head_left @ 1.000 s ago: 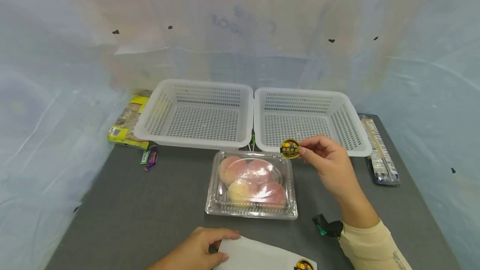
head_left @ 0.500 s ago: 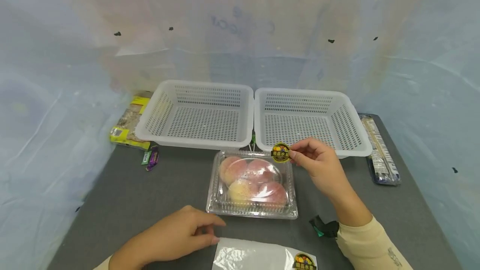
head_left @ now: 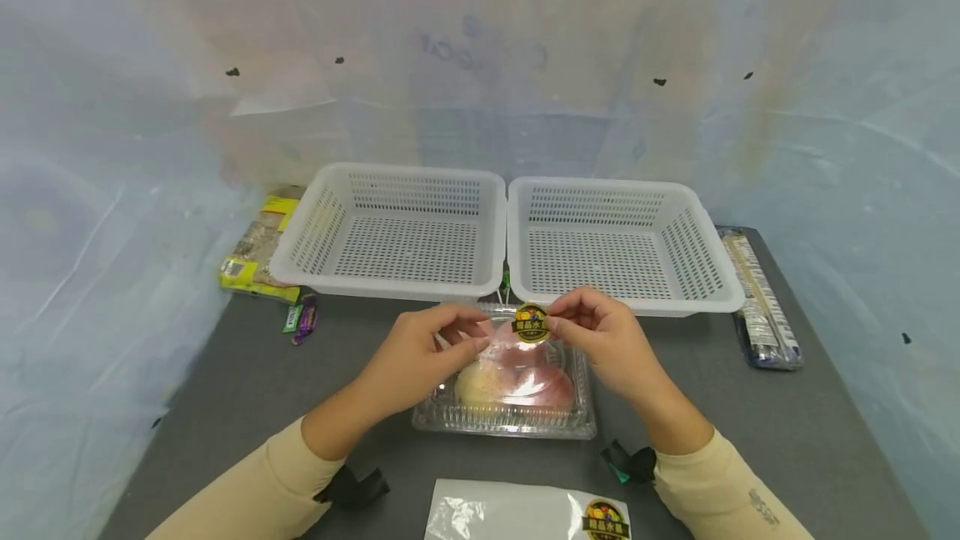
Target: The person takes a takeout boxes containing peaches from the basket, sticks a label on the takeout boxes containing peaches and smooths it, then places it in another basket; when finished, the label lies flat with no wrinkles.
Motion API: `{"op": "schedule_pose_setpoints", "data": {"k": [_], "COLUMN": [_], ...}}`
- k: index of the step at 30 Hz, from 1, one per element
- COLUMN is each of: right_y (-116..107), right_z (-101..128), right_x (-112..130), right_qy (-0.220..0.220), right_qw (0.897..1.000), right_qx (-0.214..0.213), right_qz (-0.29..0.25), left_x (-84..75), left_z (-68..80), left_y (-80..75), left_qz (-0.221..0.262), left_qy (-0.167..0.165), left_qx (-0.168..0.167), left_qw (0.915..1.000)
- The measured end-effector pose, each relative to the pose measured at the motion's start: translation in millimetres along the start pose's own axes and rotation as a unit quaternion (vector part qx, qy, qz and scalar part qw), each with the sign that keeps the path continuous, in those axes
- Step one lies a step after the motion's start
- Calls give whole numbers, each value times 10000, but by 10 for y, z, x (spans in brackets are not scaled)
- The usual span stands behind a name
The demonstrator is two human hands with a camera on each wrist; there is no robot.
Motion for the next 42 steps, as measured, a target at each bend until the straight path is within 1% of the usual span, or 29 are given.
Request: {"op": "schedule_pose_setpoints", "data": {"k": [2,6,8,10,13,17,22,27,31,34,36,39,42], "right_y": [42,121,158,188,222,253,274,310,360,395,415,436,450], "right_z": [2,2,-5,-6,-10,9,59,99,104,96,94,96,97], "right_x": [-21,-64,-88,-106,-125,-122,-110,-136,-146,-140,-131,-111,-99], "right_qy": [-11,-62,-82,-107,-173,-226,-56,128,-104,-396,-545,-671,-696], "right_qw": [10000,9998,9997,9997,9993,9992,9999,9984,9940,9862,9802,9739,9720], "right_qx": [37,123,128,89,-40,-104,-31,197,384,427,436,428,434], "right_qz": [-49,-147,-174,-210,-315,-318,92,507,1017,1547,1853,2128,2201], "left_x": [16,50,57,51,21,-16,-34,-20,18,44,62,84,99], "left_z": [-82,-192,-227,-251,-273,-270,-231,-188,-153,-144,-147,-159,-174], "left_y": [71,191,223,236,242,264,313,352,383,411,436,466,473], "left_qz": [139,372,498,559,525,185,-240,-787,-1294,-1655,-1828,-1939,-1917], "left_qy": [-69,-161,-114,9,220,403,410,367,475,689,878,1152,1256], "left_qx": [3,53,32,-56,-233,-279,-88,-42,-136,-251,-272,-266,-288], "left_qw": [9999,9992,9987,9984,9981,9986,9988,9962,9904,9835,9788,9739,9730]}}
Point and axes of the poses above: each hand's wrist, its own z-axis away from the middle knuckle, its own y-axis out of the palm, x = y × z, the point moved 4 cm from there along -z, towards the middle knuckle, and after that the axes turned 6 degrees about -y, right-handed, at the moved point
